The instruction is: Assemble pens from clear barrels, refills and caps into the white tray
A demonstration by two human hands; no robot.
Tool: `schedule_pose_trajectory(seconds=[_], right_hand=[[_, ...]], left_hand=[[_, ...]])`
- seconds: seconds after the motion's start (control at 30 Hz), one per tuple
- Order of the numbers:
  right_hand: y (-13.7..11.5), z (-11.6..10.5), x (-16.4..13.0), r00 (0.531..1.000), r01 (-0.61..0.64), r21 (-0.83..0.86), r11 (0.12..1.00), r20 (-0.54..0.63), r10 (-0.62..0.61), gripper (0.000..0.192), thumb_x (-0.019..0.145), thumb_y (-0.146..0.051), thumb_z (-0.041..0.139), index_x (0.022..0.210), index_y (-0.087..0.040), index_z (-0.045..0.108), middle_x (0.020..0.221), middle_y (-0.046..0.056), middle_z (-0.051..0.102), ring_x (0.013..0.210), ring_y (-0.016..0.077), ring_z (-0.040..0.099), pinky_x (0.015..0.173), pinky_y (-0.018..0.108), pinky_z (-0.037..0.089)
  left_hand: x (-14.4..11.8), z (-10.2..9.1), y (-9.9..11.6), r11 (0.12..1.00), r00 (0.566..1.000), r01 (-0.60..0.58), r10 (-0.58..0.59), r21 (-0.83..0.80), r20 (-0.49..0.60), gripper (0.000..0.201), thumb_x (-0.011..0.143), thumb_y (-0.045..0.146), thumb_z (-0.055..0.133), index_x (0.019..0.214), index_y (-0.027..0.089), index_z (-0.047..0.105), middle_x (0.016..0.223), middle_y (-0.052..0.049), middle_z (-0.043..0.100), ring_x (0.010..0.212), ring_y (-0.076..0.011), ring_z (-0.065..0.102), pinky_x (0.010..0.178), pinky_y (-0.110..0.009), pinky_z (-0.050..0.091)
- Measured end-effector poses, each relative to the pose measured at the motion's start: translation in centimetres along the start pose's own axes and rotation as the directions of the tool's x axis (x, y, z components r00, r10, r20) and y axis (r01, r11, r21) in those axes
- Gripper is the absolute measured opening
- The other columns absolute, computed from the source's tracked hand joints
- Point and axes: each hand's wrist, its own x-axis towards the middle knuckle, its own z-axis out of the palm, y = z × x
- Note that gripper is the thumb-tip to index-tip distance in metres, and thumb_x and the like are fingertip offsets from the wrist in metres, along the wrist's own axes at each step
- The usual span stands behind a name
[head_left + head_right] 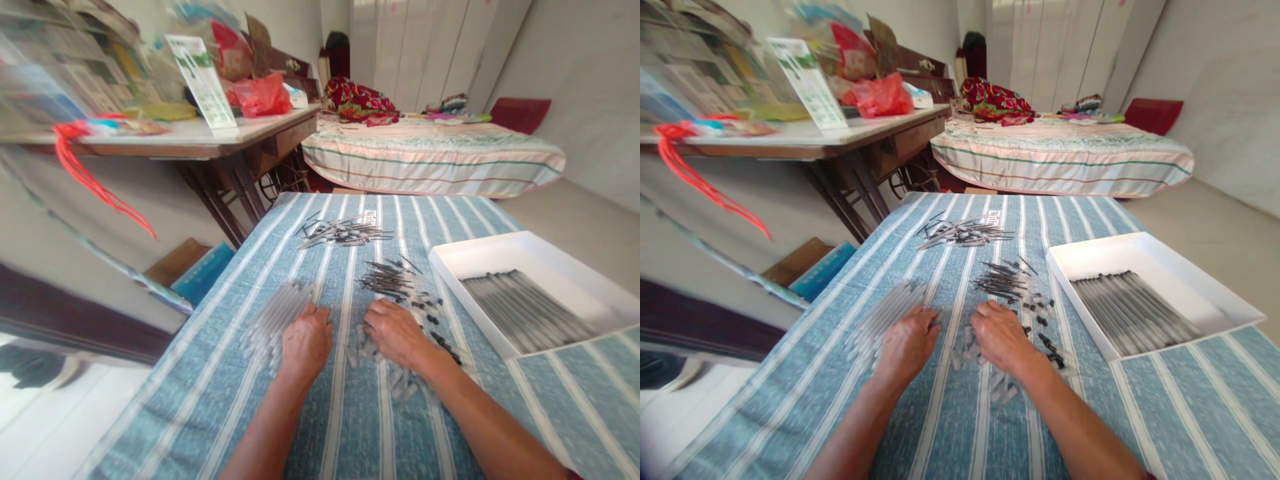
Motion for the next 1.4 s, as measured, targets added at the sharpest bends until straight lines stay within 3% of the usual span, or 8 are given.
schedule_pose_trajectory(seconds=[0.2,0.37,0.53,0.7,0.9,1.23,1.4], right_hand=[[0.1,0.1,0.0,1.000,0.009,0.003,1.000,0.002,-0.009,0.014,0.085,-0.020,0.051,0.076,-0.016,0.061,0.084,0.006,0.058,0.087,0.0189,0.051,0.075,0.028,0.038],[0.6,0.4,0.0,0.998,0.005,0.020,1.000,-0.068,-0.004,0.024,0.089,-0.028,0.048,0.072,-0.017,0.062,0.081,0.005,0.060,0.084,0.0175,0.052,0.075,0.027,0.037],[2.3,0.7,0.0,0.942,-0.264,-0.111,0.958,-0.243,0.231,0.024,0.089,-0.022,0.045,0.075,-0.017,0.063,0.080,0.007,0.059,0.081,0.0200,0.051,0.072,0.031,0.035],[3.3,0.9,-0.1,0.905,-0.393,-0.192,0.899,-0.254,0.342,0.015,0.084,-0.022,0.052,0.078,-0.016,0.064,0.090,0.010,0.059,0.091,0.0255,0.048,0.069,0.034,0.032],[3.5,1.3,0.0,0.897,-0.415,-0.186,0.890,-0.245,0.367,0.014,0.084,-0.023,0.052,0.079,-0.017,0.064,0.094,0.011,0.058,0.095,0.0257,0.046,0.069,0.034,0.032],[3.4,1.1,0.0,0.914,-0.389,-0.224,0.894,-0.219,0.343,0.020,0.083,-0.011,0.044,0.081,-0.014,0.064,0.095,0.012,0.058,0.092,0.0250,0.047,0.072,0.035,0.031],[3.5,1.1,0.3,0.912,-0.397,-0.227,0.889,-0.209,0.354,0.021,0.081,-0.009,0.044,0.079,-0.013,0.064,0.094,0.013,0.058,0.092,0.0254,0.047,0.072,0.036,0.030]], left_hand=[[-0.1,-0.2,0.5,0.999,0.999,0.018,-0.020,0.043,0.045,0.023,0.084,0.019,0.040,0.081,0.015,0.063,0.090,-0.012,0.063,0.084,-0.0231,0.063,0.068,-0.030,0.043],[-0.3,0.0,0.7,0.998,0.999,0.000,-0.003,0.058,0.052,0.021,0.083,0.018,0.041,0.082,0.015,0.062,0.090,-0.011,0.063,0.086,-0.0223,0.061,0.071,-0.029,0.043],[-0.4,0.1,0.7,1.000,1.000,-0.021,0.021,-0.014,-0.007,0.017,0.082,0.018,0.042,0.078,0.016,0.058,0.086,-0.009,0.062,0.085,-0.0212,0.060,0.072,-0.029,0.042],[-0.4,0.3,0.8,0.972,0.996,-0.038,0.019,-0.232,-0.084,0.013,0.082,0.016,0.043,0.076,0.016,0.055,0.080,-0.006,0.059,0.074,-0.0168,0.058,0.069,-0.026,0.040],[-0.2,0.9,0.8,0.895,0.987,-0.074,0.003,-0.440,-0.158,0.011,0.081,0.019,0.046,0.073,0.017,0.054,0.073,-0.003,0.057,0.068,-0.0154,0.055,0.066,-0.026,0.039],[-0.3,0.9,1.2,0.841,0.976,-0.082,-0.040,-0.535,-0.212,0.012,0.079,0.024,0.046,0.070,0.019,0.053,0.066,0.000,0.056,0.064,-0.0148,0.055,0.061,-0.024,0.039],[-0.2,1.1,1.4,0.812,0.984,-0.070,-0.038,-0.579,-0.173,0.011,0.080,0.025,0.044,0.073,0.020,0.051,0.063,0.002,0.057,0.060,-0.0139,0.055,0.060,-0.024,0.038]])
